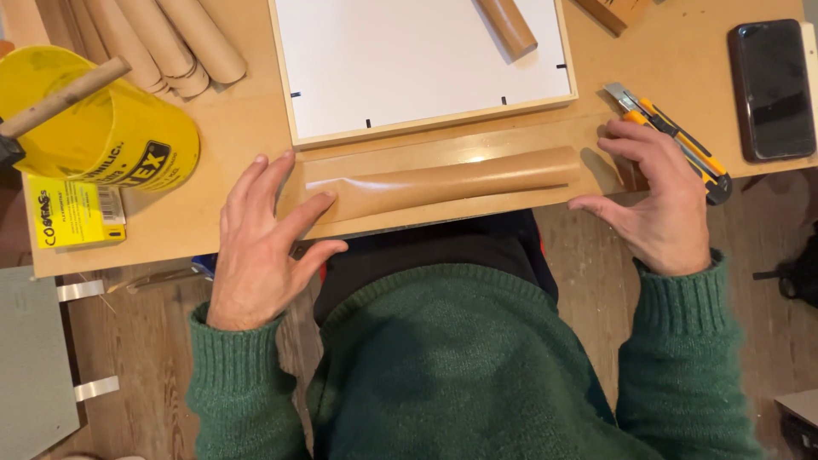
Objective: Assembling and preparing picture frames by sanding, applying glue with a brush, and sealing edges with paper.
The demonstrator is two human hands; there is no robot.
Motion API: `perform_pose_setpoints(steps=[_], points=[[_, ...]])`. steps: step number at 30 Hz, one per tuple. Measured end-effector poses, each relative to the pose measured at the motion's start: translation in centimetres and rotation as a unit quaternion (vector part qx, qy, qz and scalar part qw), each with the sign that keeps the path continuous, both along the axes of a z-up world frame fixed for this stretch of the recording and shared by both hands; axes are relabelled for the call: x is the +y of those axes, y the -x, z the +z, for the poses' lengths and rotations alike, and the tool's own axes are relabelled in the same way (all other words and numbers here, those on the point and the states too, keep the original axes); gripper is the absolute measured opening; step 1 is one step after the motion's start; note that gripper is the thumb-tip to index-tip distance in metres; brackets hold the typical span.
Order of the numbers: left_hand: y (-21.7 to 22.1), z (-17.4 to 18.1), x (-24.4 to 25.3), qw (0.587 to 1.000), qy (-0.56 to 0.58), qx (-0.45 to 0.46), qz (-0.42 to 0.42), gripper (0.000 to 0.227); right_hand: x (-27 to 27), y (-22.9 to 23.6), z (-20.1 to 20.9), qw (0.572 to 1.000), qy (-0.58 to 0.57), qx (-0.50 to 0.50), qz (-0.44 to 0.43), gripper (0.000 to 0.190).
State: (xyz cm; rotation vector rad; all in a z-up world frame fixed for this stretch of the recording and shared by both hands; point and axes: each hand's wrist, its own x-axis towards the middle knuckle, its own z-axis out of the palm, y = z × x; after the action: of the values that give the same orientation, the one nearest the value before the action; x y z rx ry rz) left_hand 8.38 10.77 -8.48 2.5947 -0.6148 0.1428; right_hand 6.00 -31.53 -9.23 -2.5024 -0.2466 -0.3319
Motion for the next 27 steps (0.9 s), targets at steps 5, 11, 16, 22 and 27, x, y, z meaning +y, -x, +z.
perform_pose_setpoints(steps=[5, 11, 16, 22, 27], points=[[0.0, 0.0, 0.0, 1.000, 0.003, -0.001, 0.001, 0.054, 0.0, 0.2, -0.2, 1.000, 0.001, -0.002, -0.005, 0.068], [0.2, -0.2, 0.1, 1.000, 0.000, -0.011, 0.004, 0.052, 3.1, 0.1, 2.8, 0.997, 0.068, -0.048, 0.005, 0.068], [0.2, -0.1, 0.0, 1.000, 0.005, -0.007, -0.003, 0.051, 10.0, 0.0, 4.1, 0.990, 0.055, -0.061, 0.117, 0.076], [0.4, 0.1, 0.0, 1.000, 0.011, -0.006, -0.002, 0.053, 17.8, -0.4, 2.6, 0.965, 0.019, -0.028, 0.261, 0.084], [0.1, 0.0, 0.0, 1.000, 0.030, -0.002, -0.004, 0.051, 15.0, 0.1, 3.7, 0.986, 0.040, 0.022, 0.163, 0.072]])
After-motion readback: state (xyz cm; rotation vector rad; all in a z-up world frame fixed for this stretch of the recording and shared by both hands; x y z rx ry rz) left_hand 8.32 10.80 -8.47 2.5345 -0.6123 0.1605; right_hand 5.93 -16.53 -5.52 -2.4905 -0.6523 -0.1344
